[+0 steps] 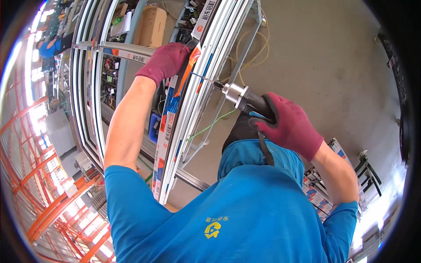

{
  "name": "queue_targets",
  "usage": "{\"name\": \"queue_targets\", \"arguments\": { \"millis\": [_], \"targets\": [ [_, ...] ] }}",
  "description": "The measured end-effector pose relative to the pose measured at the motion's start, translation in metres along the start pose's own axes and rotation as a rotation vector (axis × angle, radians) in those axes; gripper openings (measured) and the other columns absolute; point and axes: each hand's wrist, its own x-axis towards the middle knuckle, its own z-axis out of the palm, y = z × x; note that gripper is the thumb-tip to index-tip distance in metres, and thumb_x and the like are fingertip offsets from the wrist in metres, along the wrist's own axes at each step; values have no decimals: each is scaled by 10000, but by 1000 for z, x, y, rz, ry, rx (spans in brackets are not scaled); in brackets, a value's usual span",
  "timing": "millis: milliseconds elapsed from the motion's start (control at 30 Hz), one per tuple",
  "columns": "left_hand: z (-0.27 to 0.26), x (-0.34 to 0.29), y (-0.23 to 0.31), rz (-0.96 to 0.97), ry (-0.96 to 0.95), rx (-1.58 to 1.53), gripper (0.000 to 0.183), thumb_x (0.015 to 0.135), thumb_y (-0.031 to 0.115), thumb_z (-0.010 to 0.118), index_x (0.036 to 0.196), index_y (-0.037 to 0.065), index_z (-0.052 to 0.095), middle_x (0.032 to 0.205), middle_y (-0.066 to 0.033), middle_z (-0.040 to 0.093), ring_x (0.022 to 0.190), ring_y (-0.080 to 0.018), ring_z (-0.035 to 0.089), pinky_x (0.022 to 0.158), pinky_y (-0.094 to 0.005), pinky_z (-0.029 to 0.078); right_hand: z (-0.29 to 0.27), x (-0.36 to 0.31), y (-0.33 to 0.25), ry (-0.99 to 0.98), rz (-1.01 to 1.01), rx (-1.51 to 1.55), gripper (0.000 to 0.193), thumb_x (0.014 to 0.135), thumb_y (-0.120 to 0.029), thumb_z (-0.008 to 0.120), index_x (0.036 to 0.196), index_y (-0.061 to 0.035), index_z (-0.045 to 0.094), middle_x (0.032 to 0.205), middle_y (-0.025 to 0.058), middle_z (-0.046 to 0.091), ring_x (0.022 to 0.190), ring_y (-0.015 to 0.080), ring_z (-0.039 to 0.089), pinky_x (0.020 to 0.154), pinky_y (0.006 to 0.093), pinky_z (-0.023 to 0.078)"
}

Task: Assembling large window or door frame profiles using power tools in a fabrication facility.

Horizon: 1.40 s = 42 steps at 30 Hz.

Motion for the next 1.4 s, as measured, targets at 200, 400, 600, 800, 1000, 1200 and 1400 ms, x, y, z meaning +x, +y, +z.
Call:
{"name": "queue_targets", "arguments": {
  "millis": [200,400,600,800,1000,1200,1400],
  "targets": [
    [1,-1,0,-37,-9,-22,529,1109,405,409,1028,-40,685,1074,-334,683,1067,-522,627,933,-551,494,-1,1,-3,0,-17,-60,565,879,-340,796,1295,-24,582,1093,244,694,998,429,690,872,492,556],
    [3,2,-2,-10,-4,-4,518,1106,405,416,1017,-28,685,1059,-333,684,1062,-523,628,926,-555,495,7,13,-10,9,24,-159,590,857,-296,808,1328,-36,567,1129,232,683,990,436,686,872,494,555],
    [2,1,-4,-24,-4,-2,541,1103,442,405,1036,-4,705,1080,-298,703,1069,-495,650,934,-536,512,13,21,-15,11,36,-213,617,859,-300,811,1353,-42,547,1146,231,685,1015,434,690,884,503,558],
    [4,1,-5,-43,-18,-14,459,1096,358,437,1003,-14,690,1053,-312,692,1053,-506,637,930,-546,505,15,27,-12,-3,1,-200,581,860,-302,812,1317,-43,565,1133,228,685,1012,435,687,871,501,555],
    [1,2,-3,-46,-53,-19,422,1084,340,437,1055,-6,678,1083,-304,693,1063,-497,636,924,-537,510,22,33,-12,37,-32,-182,557,861,-300,810,1290,-38,570,1107,225,684,983,436,690,848,502,554],
    [6,6,-7,-27,-55,23,451,1101,369,412,1086,8,683,1109,-287,700,1087,-489,641,948,-531,513,24,37,-15,36,-23,-227,583,882,-367,794,1300,-37,556,1126,220,689,1000,429,703,856,499,573],
    [6,1,-13,-38,12,-2,600,1100,519,410,1064,6,720,1144,-272,713,1111,-482,654,974,-529,517,16,34,-17,6,-8,-53,576,846,-318,827,1273,-17,585,1087,241,694,992,442,693,848,485,557]
  ]
}}
